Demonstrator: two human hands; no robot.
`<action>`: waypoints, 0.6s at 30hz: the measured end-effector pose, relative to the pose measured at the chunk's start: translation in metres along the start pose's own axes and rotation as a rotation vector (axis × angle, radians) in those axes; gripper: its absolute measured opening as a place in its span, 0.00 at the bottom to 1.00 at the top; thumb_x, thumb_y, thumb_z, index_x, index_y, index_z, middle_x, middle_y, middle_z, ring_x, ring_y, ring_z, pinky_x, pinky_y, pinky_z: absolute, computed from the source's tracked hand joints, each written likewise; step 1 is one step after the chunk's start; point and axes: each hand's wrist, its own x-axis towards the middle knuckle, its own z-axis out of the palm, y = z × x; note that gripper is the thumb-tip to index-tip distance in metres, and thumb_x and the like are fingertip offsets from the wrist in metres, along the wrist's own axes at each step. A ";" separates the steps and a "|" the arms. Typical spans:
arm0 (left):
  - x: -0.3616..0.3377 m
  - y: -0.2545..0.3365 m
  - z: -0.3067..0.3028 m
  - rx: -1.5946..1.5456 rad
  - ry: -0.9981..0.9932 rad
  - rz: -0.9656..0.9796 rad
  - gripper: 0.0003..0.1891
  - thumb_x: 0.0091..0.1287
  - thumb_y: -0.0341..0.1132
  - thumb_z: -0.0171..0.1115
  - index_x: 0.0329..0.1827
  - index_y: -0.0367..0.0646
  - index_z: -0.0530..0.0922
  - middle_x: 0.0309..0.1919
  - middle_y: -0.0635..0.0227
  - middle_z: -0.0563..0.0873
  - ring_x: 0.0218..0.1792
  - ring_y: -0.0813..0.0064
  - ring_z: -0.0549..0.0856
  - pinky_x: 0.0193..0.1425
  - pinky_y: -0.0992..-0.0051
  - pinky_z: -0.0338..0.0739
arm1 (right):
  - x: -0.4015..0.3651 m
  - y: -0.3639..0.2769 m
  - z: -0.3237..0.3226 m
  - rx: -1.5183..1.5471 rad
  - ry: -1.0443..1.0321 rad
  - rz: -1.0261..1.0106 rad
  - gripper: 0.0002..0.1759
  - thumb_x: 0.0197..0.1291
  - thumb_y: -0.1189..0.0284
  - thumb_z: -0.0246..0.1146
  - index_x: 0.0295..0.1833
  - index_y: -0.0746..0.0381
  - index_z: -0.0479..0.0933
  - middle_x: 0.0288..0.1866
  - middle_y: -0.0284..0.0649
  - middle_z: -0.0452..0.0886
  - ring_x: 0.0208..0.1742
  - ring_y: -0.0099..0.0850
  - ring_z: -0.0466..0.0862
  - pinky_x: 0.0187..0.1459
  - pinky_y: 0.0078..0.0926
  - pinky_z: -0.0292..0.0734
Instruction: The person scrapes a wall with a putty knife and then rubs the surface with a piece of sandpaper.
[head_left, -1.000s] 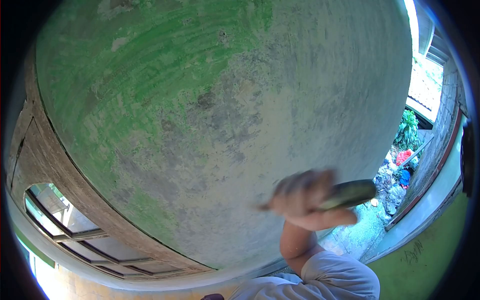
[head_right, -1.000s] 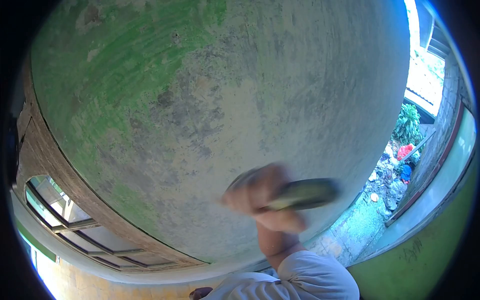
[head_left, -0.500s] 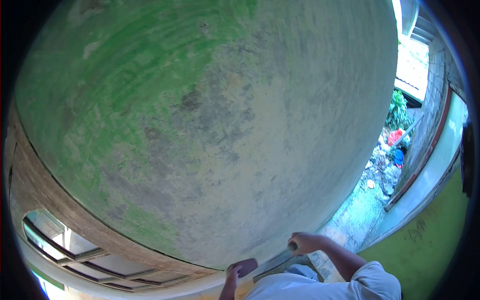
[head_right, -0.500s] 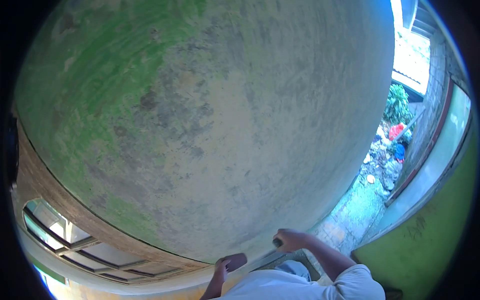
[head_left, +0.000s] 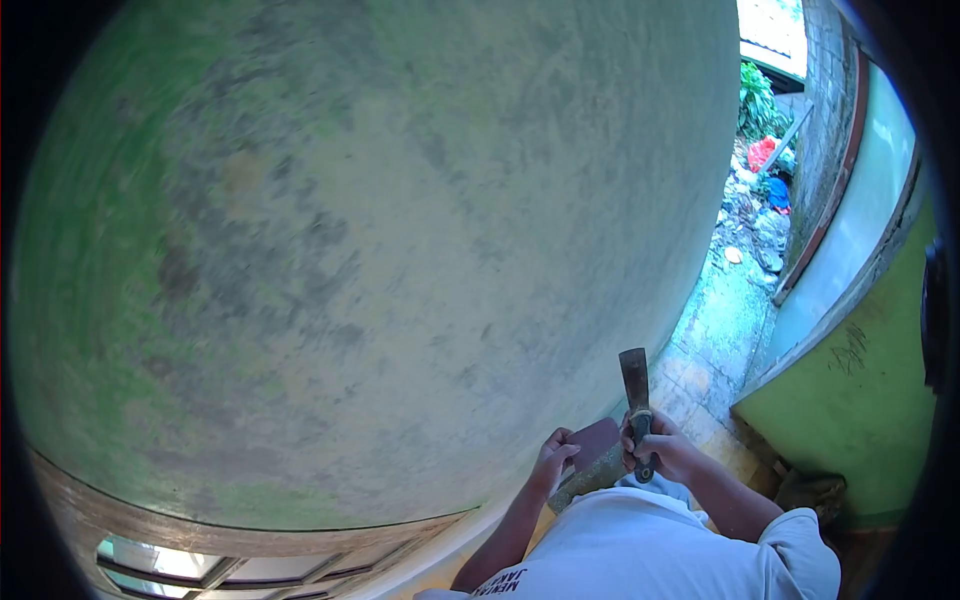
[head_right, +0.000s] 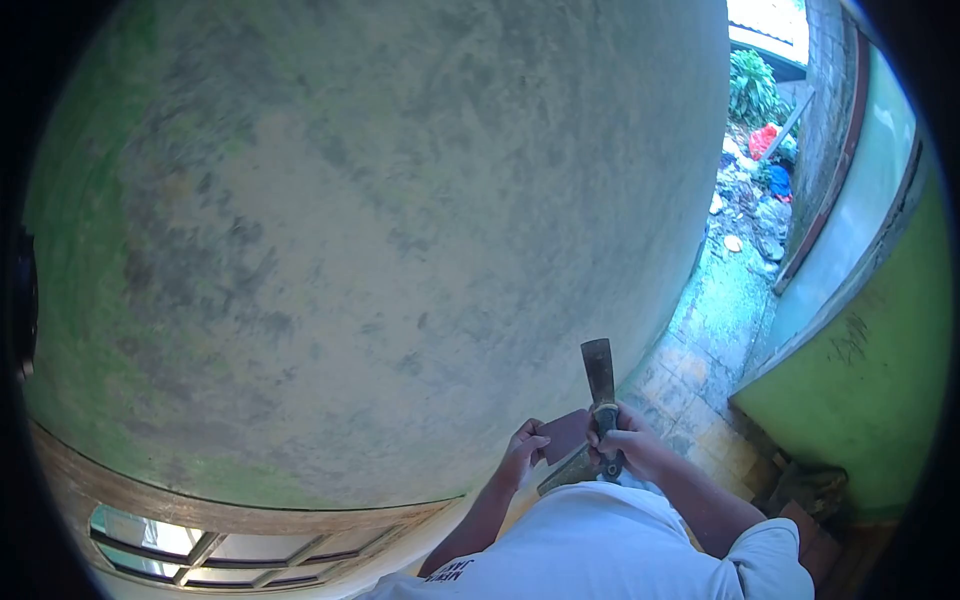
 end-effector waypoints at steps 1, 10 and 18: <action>-0.001 0.004 0.009 -0.009 -0.032 -0.005 0.10 0.60 0.29 0.59 0.43 0.45 0.70 0.36 0.72 0.76 0.39 0.79 0.77 0.45 0.76 0.72 | 0.002 0.006 -0.002 0.054 0.065 0.023 0.20 0.49 0.83 0.61 0.49 0.62 0.67 0.32 0.40 0.75 0.30 0.36 0.81 0.35 0.35 0.78; 0.009 0.029 0.051 0.159 -0.219 0.034 0.12 0.62 0.29 0.56 0.47 0.43 0.66 0.38 0.70 0.77 0.39 0.79 0.79 0.45 0.77 0.72 | 0.017 -0.014 -0.002 -0.057 0.177 0.008 0.10 0.67 0.65 0.57 0.44 0.61 0.70 0.28 0.36 0.75 0.25 0.26 0.79 0.28 0.25 0.76; 0.018 0.047 0.100 0.040 -0.278 0.013 0.11 0.65 0.28 0.56 0.48 0.44 0.66 0.38 0.69 0.79 0.37 0.77 0.82 0.43 0.75 0.77 | 0.022 -0.033 -0.022 -0.126 0.038 -0.026 0.09 0.62 0.72 0.60 0.44 0.64 0.72 0.31 0.38 0.76 0.28 0.29 0.80 0.30 0.26 0.78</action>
